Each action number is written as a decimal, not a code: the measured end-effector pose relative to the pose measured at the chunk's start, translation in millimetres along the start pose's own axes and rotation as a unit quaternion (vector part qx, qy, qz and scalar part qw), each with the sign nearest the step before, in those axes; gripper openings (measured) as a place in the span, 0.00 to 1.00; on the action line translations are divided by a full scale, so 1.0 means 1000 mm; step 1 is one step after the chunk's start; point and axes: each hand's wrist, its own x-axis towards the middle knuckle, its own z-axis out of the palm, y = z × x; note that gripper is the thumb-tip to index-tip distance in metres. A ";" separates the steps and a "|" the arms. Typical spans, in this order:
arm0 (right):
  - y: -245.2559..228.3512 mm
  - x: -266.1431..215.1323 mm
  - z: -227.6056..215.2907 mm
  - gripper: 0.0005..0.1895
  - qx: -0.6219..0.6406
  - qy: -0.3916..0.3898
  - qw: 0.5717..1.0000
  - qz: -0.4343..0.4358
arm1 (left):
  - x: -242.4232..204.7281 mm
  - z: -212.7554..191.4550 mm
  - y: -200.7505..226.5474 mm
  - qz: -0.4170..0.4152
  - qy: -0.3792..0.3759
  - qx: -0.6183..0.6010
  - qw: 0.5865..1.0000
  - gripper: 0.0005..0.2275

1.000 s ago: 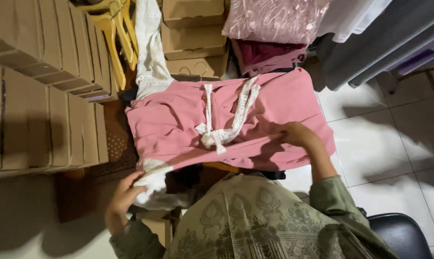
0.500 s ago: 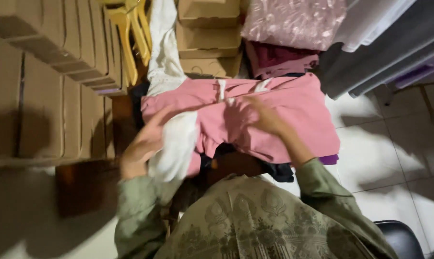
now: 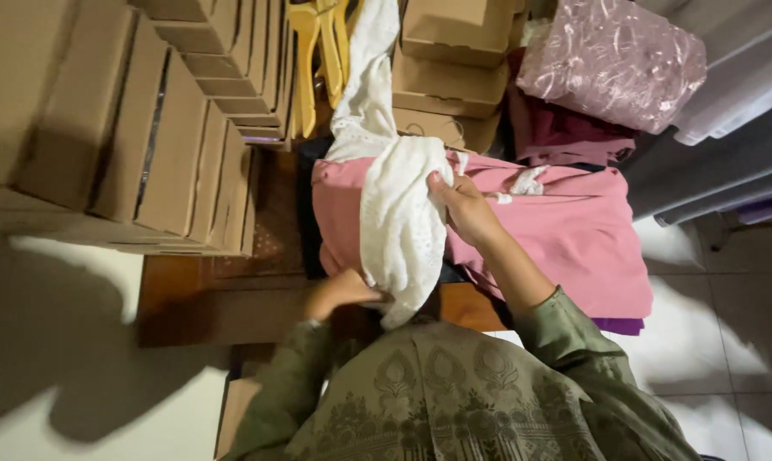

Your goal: Folding and organizing various pieces of clothing.

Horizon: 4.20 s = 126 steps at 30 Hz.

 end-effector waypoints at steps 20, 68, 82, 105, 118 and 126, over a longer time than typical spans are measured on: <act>0.141 -0.009 0.041 0.29 -0.559 -0.074 0.811 -0.156 | -0.045 -0.008 -0.073 0.240 0.583 0.060 0.774 0.20; 0.065 0.141 0.013 0.33 0.265 -0.095 0.931 0.231 | -0.144 0.070 -0.101 -0.136 0.496 -0.085 0.853 0.21; 0.006 0.054 -0.072 0.32 0.289 -0.175 0.931 0.135 | -0.069 0.110 -0.103 -0.300 0.654 0.143 0.679 0.13; 0.056 -0.030 -0.250 0.32 0.245 0.137 0.960 0.021 | -0.038 0.068 0.020 0.012 0.566 0.238 0.789 0.32; -0.045 -0.130 -0.235 0.24 -0.115 0.286 0.945 -0.107 | -0.062 0.060 0.005 0.065 0.583 0.245 0.772 0.08; -0.001 -0.168 -0.199 0.33 -0.631 0.320 0.680 -0.192 | -0.065 0.051 -0.003 0.041 0.567 -0.060 0.820 0.15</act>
